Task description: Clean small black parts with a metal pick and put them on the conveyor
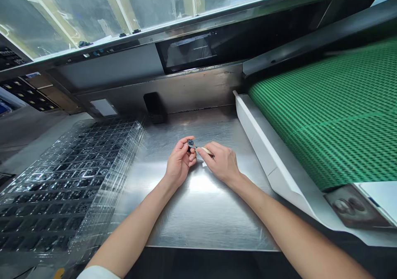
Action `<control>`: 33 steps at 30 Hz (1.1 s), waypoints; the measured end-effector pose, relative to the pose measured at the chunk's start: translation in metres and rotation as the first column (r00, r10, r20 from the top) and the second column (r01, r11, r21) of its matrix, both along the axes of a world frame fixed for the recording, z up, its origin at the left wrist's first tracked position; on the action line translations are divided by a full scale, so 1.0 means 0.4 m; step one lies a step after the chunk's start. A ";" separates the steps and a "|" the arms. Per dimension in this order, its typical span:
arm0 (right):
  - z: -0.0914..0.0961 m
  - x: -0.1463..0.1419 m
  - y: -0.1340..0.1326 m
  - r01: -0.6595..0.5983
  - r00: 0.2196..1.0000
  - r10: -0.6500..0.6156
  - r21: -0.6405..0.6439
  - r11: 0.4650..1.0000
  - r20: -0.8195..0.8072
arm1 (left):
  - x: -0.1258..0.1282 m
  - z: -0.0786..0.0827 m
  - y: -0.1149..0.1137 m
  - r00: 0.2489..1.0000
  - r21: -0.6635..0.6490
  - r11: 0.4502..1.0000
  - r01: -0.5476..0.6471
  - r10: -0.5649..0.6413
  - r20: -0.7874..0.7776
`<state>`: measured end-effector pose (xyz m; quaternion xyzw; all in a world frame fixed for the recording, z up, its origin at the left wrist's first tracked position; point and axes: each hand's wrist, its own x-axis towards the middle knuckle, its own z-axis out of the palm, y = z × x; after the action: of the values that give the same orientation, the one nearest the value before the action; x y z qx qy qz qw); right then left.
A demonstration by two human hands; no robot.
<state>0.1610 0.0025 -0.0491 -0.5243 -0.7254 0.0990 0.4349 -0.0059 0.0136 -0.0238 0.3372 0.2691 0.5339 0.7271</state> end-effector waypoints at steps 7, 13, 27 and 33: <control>0.005 -0.001 -0.004 0.033 0.999 -0.033 0.019 0.999 -0.004 | 0.002 0.000 -0.003 1.000 0.006 1.000 -0.013 0.013 -0.017; 0.008 -0.002 -0.003 0.038 0.999 -0.039 0.051 0.998 0.020 | 0.003 0.003 -0.006 1.000 -0.006 1.000 -0.016 0.016 -0.019; 0.013 0.001 -0.002 0.038 0.999 -0.041 0.106 0.994 0.028 | 0.002 0.005 -0.008 1.000 0.004 1.000 -0.008 0.008 -0.002; 0.011 -0.002 -0.003 0.038 0.999 -0.041 0.113 0.993 0.026 | 0.000 0.003 -0.006 1.000 -0.007 1.000 0.007 -0.007 0.024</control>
<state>0.1602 0.0015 -0.0448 -0.5148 -0.7252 0.0422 0.4553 -0.0059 0.0113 -0.0226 0.3291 0.2609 0.5347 0.7333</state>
